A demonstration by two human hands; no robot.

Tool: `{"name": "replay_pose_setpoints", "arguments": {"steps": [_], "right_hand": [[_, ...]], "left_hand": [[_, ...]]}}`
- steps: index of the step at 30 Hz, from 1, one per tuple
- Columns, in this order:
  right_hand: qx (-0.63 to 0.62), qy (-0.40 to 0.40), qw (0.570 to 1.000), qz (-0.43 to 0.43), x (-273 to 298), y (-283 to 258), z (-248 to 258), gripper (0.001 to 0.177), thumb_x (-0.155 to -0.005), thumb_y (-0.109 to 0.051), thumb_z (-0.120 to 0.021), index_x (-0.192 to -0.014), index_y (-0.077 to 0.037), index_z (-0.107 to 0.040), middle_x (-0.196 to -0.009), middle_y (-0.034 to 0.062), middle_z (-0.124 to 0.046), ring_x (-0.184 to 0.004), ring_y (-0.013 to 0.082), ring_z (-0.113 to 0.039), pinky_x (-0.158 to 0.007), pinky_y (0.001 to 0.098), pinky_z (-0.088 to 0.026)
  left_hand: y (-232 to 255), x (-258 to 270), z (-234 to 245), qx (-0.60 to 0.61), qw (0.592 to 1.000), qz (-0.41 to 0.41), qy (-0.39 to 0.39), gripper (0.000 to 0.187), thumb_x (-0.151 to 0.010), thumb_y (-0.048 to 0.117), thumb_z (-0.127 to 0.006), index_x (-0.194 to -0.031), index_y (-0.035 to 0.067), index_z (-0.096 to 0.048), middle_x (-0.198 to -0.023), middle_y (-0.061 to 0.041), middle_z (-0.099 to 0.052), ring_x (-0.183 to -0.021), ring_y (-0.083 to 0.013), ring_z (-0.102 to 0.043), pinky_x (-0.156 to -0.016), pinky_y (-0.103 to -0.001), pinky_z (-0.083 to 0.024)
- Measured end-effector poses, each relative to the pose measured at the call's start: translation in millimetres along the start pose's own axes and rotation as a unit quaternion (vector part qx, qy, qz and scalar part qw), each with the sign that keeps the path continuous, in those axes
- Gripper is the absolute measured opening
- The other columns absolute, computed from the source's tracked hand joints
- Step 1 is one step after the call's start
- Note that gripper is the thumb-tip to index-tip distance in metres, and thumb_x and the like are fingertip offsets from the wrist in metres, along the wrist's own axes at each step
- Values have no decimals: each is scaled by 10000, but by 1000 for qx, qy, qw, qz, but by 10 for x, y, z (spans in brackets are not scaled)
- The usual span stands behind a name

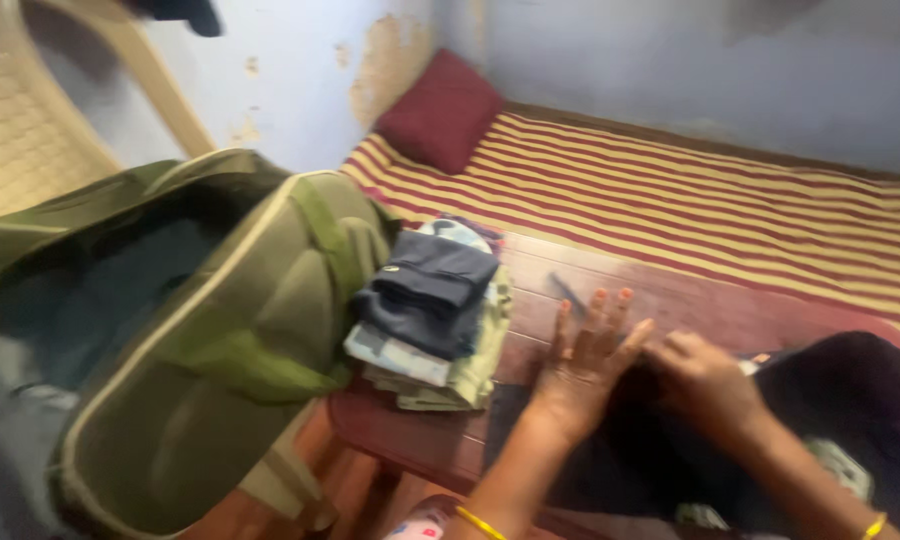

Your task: The person folds a shirt on a plastic table and places it into a green bag, then folds a pair of pants and a patterned garment and adds them to the bag.

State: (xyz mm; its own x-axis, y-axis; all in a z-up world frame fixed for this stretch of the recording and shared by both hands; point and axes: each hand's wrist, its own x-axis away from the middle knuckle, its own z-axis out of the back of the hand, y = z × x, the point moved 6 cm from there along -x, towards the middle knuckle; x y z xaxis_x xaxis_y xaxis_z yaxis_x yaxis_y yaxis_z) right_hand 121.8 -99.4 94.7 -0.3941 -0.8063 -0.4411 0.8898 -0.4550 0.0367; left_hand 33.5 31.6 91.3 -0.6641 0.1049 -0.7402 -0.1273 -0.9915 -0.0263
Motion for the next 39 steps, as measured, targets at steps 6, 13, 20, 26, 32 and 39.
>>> {"name": "replay_pose_setpoints", "arguments": {"steps": [6,13,20,26,32,39], "right_hand": [[50,-5,998,-22,604,-3,233,530,-806,-197,-740,-1322,-167,-624,-1002,69,-685,-938,296,-647,-831,440,-507],[238,-63,952,-180,1423,1796,251,468,-754,-131,-713,-1210,-236,-702,-1168,2,-731,-1177,222,-650,-1090,392,-457],[319,-93,886,-322,1652,2596,357,290,-976,-175,-596,-1095,-355,-789,-1037,-31,-755,-1050,183,-687,-953,372,-487],[256,175,907,-287,1749,1844,1074,243,-1026,-111,-593,-1088,-262,-773,-1080,-34,-726,-1044,221,-624,-983,382,-449],[219,60,935,-272,2507,1538,781,410,-797,-50,-616,-1073,-291,-799,-1117,-33,-722,-1060,241,-624,-933,413,-480],[190,-68,920,-337,2724,1767,521,346,-799,-112,-684,-1023,-347,-803,-1065,-58,-720,-1068,216,-635,-957,388,-519]], "left_hand": [[-134,-26,5,139,989,8,-55,156,-712,24,-693,-826,125,-725,-1344,-144,-661,-1466,-360,-438,-1256,-658,-19],[-452,-45,230,113,990,74,-40,126,-725,140,-785,-829,94,-730,-1328,-155,-641,-1408,-372,-443,-1227,-670,-39],[-557,-162,488,59,991,113,28,125,-726,19,-718,-815,104,-739,-1354,-133,-639,-1381,-336,-479,-1224,-656,-114],[-565,-200,667,101,989,88,59,164,-771,-19,-677,-859,112,-724,-1226,-97,-663,-1268,-313,-546,-1122,-528,-347],[-427,237,288,158,953,-8,-259,191,-721,83,-720,-899,153,-723,-984,-61,-710,-1063,-290,-641,-911,-422,-456],[-124,682,144,142,854,20,-500,334,-650,283,-908,-936,172,-775,-924,-70,-732,-1042,-280,-669,-977,-463,-398]]}}
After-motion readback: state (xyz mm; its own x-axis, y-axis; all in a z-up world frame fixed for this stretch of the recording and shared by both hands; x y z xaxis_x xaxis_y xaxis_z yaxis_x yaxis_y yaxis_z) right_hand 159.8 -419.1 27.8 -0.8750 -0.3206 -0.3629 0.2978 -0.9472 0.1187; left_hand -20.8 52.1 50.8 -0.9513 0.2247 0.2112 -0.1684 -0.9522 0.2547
